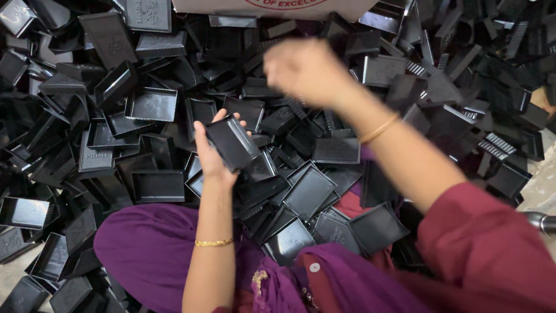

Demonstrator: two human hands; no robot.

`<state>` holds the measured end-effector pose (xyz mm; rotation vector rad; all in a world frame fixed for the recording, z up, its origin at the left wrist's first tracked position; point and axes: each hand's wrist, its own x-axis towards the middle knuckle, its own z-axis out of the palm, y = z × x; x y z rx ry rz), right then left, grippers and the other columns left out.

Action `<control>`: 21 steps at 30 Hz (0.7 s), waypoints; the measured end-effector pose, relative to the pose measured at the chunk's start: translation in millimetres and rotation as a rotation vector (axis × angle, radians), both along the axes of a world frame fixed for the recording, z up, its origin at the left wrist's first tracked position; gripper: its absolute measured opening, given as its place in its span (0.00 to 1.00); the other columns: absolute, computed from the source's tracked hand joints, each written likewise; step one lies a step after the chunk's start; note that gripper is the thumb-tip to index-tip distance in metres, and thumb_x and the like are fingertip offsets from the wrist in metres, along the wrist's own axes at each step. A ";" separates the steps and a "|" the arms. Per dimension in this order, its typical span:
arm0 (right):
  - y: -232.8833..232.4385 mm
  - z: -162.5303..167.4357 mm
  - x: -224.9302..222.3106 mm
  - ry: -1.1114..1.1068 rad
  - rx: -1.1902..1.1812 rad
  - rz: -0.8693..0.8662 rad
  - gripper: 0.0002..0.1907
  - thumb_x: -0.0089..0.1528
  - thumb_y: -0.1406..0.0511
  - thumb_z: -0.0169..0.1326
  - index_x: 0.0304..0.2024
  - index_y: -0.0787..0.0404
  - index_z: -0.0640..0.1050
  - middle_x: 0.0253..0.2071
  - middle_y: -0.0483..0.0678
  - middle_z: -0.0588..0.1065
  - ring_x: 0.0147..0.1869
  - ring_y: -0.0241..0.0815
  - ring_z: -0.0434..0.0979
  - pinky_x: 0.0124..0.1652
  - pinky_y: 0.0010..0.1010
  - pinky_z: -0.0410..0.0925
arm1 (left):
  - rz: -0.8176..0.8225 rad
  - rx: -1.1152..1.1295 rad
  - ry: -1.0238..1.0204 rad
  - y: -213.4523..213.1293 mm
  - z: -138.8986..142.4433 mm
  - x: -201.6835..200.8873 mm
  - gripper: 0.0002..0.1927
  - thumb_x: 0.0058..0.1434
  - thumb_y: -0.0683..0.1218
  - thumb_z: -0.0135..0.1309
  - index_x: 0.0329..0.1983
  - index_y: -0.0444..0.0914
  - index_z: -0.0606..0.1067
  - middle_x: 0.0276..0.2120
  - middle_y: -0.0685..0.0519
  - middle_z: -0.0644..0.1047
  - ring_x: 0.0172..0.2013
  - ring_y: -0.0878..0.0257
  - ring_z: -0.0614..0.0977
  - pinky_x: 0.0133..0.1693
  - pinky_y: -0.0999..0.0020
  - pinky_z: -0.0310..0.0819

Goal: The person sits on the floor among a large pile of black plastic trays and lids, picks up a base and a lid one at a time, fits the lid onto the base, and tosses the closed container toward a cardboard box. They continue pairing and closing containers from the pile throughout the clip.

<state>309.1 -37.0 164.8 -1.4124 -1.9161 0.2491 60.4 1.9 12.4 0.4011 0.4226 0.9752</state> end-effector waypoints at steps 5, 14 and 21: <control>0.2 -126.8 -39.2 -0.473 -0.206 0.025 0.47 0.42 0.59 0.71 0.63 0.66 0.69 0.65 0.67 0.63 0.65 0.65 0.65 0.56 0.48 0.64 | -0.012 -0.020 0.057 -7.2 -0.8 13.1 0.39 0.71 0.69 0.32 0.69 0.35 0.66 0.52 0.46 0.77 0.50 0.55 0.80 0.51 0.53 0.77; 40.1 -164.5 -1.2 -0.680 -0.656 0.124 0.44 0.48 0.69 0.64 0.68 0.43 0.70 0.69 0.47 0.68 0.71 0.56 0.66 0.66 0.43 0.68 | -0.005 0.019 0.045 -1.6 -4.6 2.2 0.37 0.72 0.66 0.34 0.69 0.34 0.66 0.54 0.49 0.76 0.52 0.56 0.79 0.54 0.56 0.76; -24.0 -94.6 -27.3 0.061 -0.211 -0.045 0.43 0.51 0.55 0.72 0.64 0.64 0.70 0.57 0.56 0.72 0.62 0.55 0.74 0.60 0.38 0.68 | 0.176 0.218 0.144 -5.3 -16.4 20.9 0.32 0.76 0.60 0.38 0.74 0.35 0.62 0.56 0.50 0.74 0.53 0.59 0.76 0.57 0.63 0.71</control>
